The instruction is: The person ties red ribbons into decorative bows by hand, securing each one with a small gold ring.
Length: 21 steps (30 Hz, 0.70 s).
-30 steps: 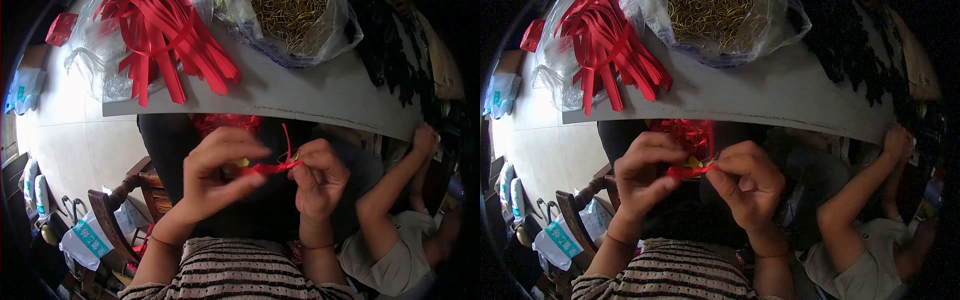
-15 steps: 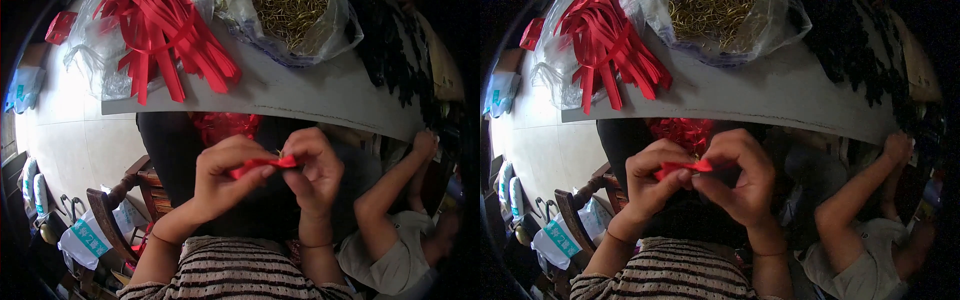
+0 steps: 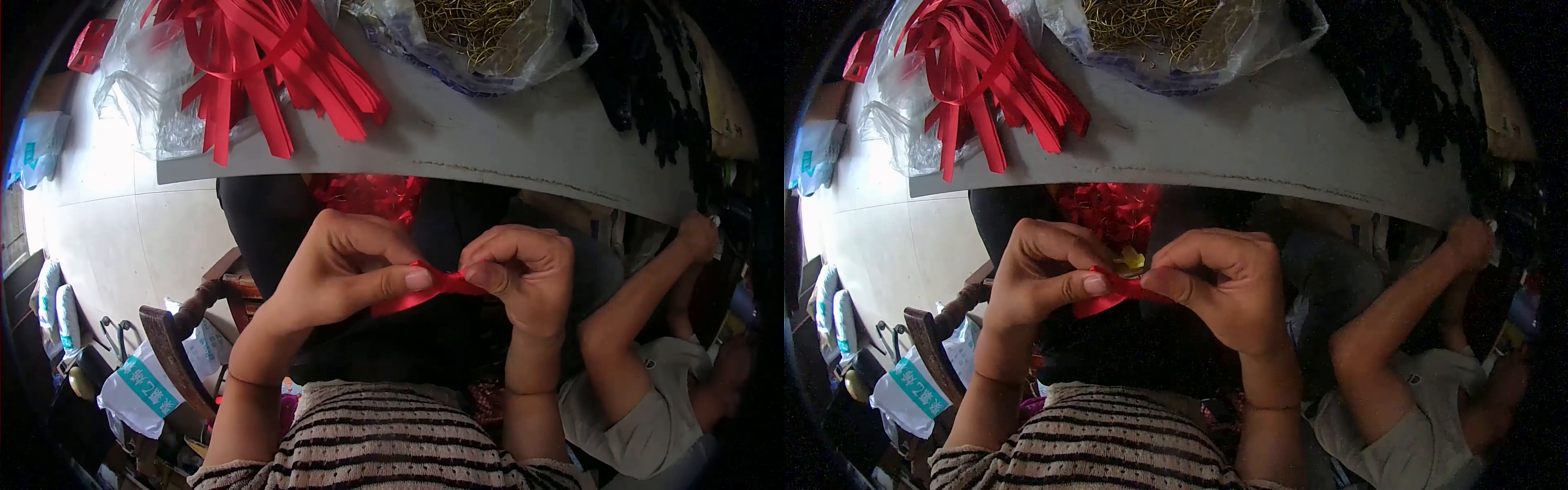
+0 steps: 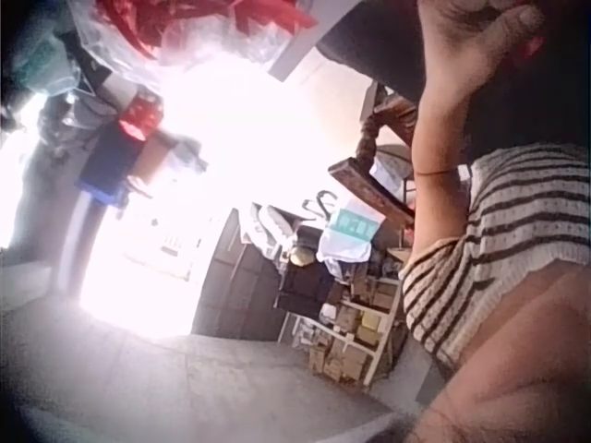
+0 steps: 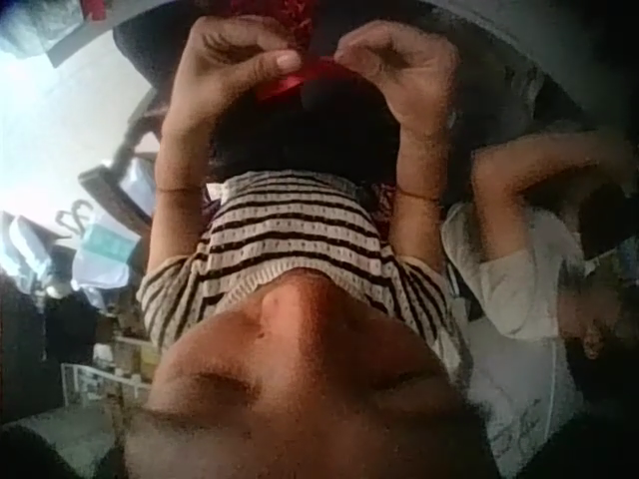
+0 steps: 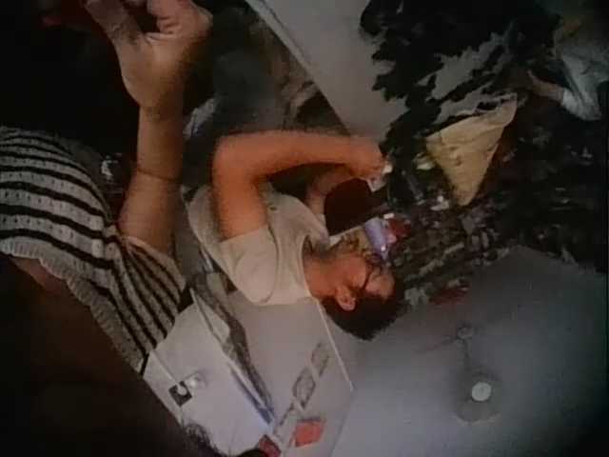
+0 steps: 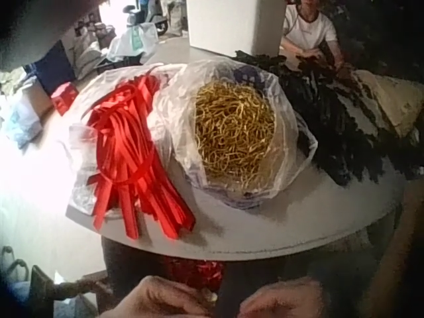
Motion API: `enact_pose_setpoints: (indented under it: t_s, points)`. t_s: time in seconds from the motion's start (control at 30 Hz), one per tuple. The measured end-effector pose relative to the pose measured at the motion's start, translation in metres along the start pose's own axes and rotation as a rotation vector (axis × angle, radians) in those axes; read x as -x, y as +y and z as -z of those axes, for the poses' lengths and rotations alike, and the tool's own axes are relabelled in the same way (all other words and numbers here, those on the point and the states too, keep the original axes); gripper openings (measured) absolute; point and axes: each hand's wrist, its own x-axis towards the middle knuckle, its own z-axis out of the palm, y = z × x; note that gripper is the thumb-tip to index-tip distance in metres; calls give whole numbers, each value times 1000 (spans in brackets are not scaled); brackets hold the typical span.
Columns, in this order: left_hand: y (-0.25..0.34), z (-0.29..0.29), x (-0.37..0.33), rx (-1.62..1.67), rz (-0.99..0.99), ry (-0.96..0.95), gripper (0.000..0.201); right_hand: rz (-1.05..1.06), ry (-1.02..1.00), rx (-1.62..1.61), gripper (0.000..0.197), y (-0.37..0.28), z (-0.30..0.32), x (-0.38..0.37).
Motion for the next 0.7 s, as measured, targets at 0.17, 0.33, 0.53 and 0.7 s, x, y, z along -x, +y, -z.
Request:
enact_pose_setpoints:
  t_s: [0.17, 0.33, 0.53, 0.7]
  points:
    - [2, 1, 1, 39, 61, -3, 9, -30, -65, 105, 14, -8, 5, -5]
    - [4, -5, -2, -247, -15, 32, 11, 35, 2, 179, 16, -8, 1, -11]
    - [0, -1, -4, -189, -108, 2, 10, -55, 32, -135, 14, 8, -10, -1]
    - [-3, -7, -7, -616, -495, 113, 12, -222, 134, -519, 10, 2, -31, 11]
